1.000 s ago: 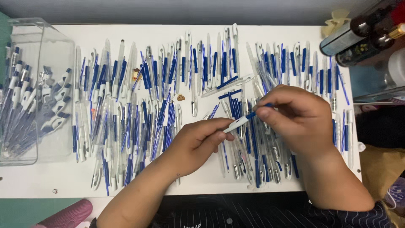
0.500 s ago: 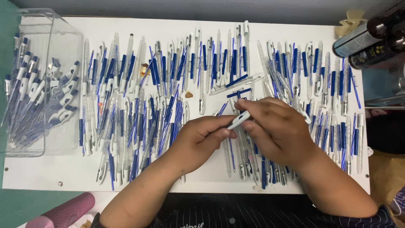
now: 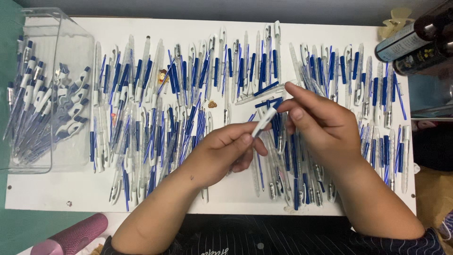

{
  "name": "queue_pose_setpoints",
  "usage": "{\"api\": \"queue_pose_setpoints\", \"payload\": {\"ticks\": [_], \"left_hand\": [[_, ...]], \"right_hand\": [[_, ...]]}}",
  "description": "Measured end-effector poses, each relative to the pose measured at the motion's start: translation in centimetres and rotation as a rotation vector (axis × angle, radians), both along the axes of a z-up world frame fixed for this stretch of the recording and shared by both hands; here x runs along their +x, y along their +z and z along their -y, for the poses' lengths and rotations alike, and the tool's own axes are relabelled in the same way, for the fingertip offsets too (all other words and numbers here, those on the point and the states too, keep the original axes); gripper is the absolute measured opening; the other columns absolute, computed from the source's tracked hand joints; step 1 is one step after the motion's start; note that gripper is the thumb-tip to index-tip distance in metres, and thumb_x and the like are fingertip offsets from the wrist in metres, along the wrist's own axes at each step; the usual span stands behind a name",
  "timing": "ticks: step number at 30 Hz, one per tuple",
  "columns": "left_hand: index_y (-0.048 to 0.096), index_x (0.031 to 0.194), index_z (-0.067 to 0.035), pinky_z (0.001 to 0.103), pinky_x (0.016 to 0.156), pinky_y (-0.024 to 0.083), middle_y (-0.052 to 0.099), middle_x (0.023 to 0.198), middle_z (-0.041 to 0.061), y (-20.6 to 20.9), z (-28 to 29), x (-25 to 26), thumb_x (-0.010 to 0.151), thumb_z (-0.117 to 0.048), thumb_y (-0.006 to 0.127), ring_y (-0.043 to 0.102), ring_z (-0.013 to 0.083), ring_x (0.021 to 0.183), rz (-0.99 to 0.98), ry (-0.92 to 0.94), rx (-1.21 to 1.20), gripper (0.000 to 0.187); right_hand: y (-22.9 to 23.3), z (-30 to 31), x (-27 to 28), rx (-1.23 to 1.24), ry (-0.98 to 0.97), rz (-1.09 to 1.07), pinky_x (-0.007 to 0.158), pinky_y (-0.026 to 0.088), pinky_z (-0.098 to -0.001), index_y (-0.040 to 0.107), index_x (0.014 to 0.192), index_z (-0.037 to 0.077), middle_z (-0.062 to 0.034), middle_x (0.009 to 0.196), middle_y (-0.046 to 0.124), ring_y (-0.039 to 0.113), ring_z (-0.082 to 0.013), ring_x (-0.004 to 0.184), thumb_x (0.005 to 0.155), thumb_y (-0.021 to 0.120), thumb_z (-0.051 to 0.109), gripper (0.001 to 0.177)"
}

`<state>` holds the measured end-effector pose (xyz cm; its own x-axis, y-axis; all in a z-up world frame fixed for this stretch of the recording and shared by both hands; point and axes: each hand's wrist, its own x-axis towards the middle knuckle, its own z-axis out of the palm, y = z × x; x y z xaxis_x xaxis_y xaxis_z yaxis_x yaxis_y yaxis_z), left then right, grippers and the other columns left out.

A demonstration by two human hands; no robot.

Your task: The person assembles ballpoint pens by hand, inserting ink cartridges into pen barrels and then attaching the pen caps while working over a table covered in pen components.

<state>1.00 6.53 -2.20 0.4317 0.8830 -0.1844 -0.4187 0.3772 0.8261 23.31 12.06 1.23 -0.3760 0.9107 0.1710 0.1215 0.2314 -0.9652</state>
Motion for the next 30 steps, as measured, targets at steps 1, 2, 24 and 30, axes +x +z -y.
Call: {"api": "queue_pose_setpoints", "payload": {"ticks": [1,2,24,30], "left_hand": [[0.056,0.146,-0.001,0.026,0.052,0.038,0.071,0.102,0.014,-0.1,0.0,0.0,0.107,-0.020,0.050,0.048,0.0146,0.059,0.001,0.001,-0.001,0.043],[0.055,0.148,-0.002,0.026,0.052,0.037,0.071,0.103,0.013,-0.2,0.1,-0.1,0.107,-0.023,0.051,0.048,0.0141,0.060,0.017,-0.049,-0.006,0.046],[0.058,0.145,-0.002,0.024,0.051,0.034,0.072,0.106,0.016,0.0,0.3,0.0,0.110,-0.019,0.048,0.044,0.0149,0.058,0.051,-0.156,0.010,0.040],[0.058,0.144,-0.001,0.023,0.049,0.034,0.072,0.105,0.016,0.3,0.4,-0.2,0.110,-0.017,0.048,0.044,0.0143,0.056,0.060,-0.168,-0.002,0.039]], "right_hand": [[0.2,0.0,-0.1,-0.001,0.001,0.001,0.075,0.058,-0.0281,0.052,0.146,-0.003,-0.0184,0.115,0.072,0.063,-0.0174,0.078,0.104,0.054,0.003,0.042],[0.4,0.0,-0.2,0.019,0.002,0.023,0.075,0.058,-0.0281,0.058,0.139,-0.003,-0.0178,0.114,0.073,0.064,-0.0176,0.075,0.104,0.055,0.002,0.036],[0.7,-0.7,0.7,-0.044,0.070,0.066,0.059,0.053,-0.0254,0.070,0.108,-0.001,-0.0124,0.085,0.069,0.065,-0.0154,0.055,0.101,0.059,0.000,0.014],[0.6,-0.7,0.9,0.005,0.108,0.018,0.067,0.057,-0.0264,0.070,0.108,0.003,-0.0137,0.100,0.071,0.068,-0.0160,0.056,0.101,0.061,0.000,0.012]]}}
